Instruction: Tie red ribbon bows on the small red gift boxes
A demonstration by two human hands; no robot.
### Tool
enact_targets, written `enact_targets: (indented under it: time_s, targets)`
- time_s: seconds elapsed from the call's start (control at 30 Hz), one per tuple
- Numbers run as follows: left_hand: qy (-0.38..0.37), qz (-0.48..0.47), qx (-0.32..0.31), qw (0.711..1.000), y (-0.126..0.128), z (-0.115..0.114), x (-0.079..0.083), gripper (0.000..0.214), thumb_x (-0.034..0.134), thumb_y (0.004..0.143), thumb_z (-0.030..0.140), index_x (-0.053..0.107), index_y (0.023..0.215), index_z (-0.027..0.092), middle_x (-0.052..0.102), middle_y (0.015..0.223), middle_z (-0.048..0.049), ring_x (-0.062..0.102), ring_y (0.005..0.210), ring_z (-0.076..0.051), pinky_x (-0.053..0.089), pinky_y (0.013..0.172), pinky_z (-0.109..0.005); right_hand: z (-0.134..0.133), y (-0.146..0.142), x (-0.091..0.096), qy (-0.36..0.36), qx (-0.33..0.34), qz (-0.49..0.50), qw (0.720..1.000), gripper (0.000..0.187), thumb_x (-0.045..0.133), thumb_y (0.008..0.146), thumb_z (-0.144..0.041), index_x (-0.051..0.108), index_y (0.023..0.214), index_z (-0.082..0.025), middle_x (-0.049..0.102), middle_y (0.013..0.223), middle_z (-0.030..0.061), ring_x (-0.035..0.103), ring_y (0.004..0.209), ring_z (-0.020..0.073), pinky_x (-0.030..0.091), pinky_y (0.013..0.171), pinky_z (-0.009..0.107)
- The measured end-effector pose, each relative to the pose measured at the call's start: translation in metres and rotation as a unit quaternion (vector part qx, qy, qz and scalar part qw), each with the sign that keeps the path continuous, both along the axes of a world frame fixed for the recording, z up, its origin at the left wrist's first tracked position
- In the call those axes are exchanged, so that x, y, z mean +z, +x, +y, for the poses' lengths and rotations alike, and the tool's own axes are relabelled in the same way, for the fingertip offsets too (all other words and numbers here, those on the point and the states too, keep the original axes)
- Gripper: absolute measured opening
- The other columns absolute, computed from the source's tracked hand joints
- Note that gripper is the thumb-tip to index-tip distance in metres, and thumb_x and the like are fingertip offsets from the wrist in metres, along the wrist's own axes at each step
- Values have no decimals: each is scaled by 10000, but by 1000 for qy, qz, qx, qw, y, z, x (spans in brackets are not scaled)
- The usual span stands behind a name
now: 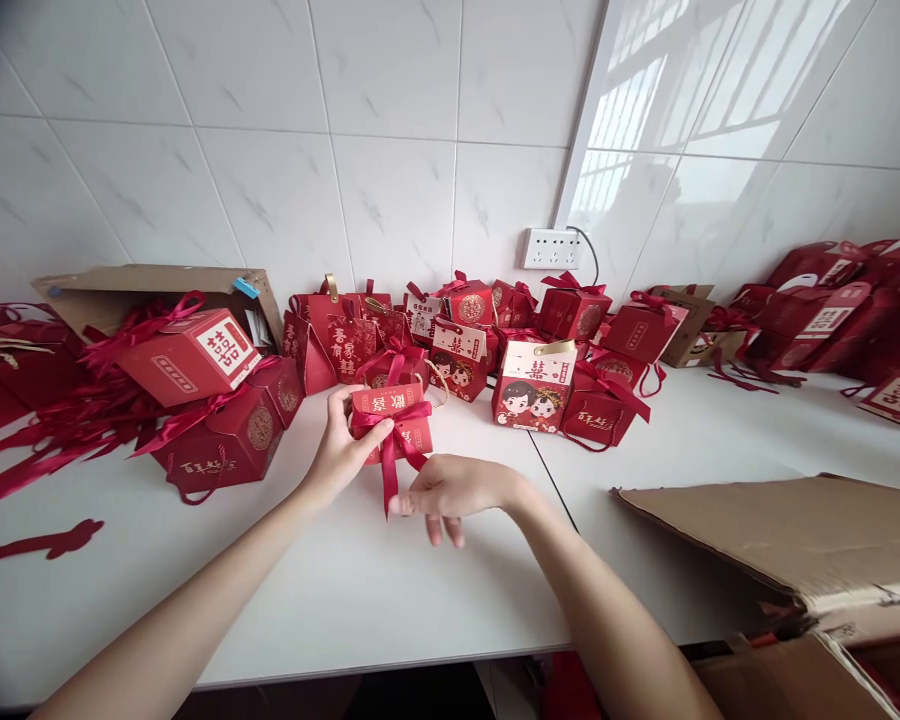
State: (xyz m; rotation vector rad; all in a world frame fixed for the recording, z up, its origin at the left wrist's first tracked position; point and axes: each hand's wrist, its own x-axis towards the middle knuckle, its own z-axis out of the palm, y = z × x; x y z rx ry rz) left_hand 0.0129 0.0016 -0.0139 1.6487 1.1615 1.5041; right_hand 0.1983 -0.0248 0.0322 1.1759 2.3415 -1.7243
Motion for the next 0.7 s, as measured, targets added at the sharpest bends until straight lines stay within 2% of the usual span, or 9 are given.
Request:
enact_targets:
  time_s: [0.13, 0.23, 0.57, 0.7]
  targets:
    - [-14, -10, -12, 1000, 1, -1, 2, 516, 645, 725, 357, 335, 1116, 222, 526, 1086, -58, 596, 966, -189, 478, 851, -348, -7, -26, -13, -3, -64, 75, 995, 297, 416, 925, -319, 578, 768, -125, 551, 483, -54, 497, 318, 56, 424, 509, 198]
    - [-11, -8, -19, 1000, 1, -2, 2, 515, 646, 724, 353, 330, 1109, 223, 540, 1050, -49, 604, 949, -186, 488, 833, -340, -9, -33, -18, 7, -72, 92, 993, 281, 379, 923, -217, 576, 742, -130, 526, 451, -72, 487, 305, 43, 432, 534, 188]
    - [-10, 9, -19, 1000, 2, -3, 2, 515, 645, 720, 343, 334, 1110, 217, 534, 1050, -48, 599, 949, -184, 487, 833, -343, -11, -35, -20, 13, -52, 106, 993, 278, 395, 920, -197, 601, 746, -128, 489, 419, -91, 437, 294, 29, 406, 493, 171]
    - [14, 22, -5, 1000, 2, -3, 1, 500, 645, 714, 326, 340, 1096, 221, 520, 1079, -53, 593, 953, -181, 477, 846, -340, -14, -36, -18, 23, -49, 101, 993, 287, 383, 929, -211, 587, 747, -127, 477, 441, -88, 433, 303, 28, 398, 460, 165]
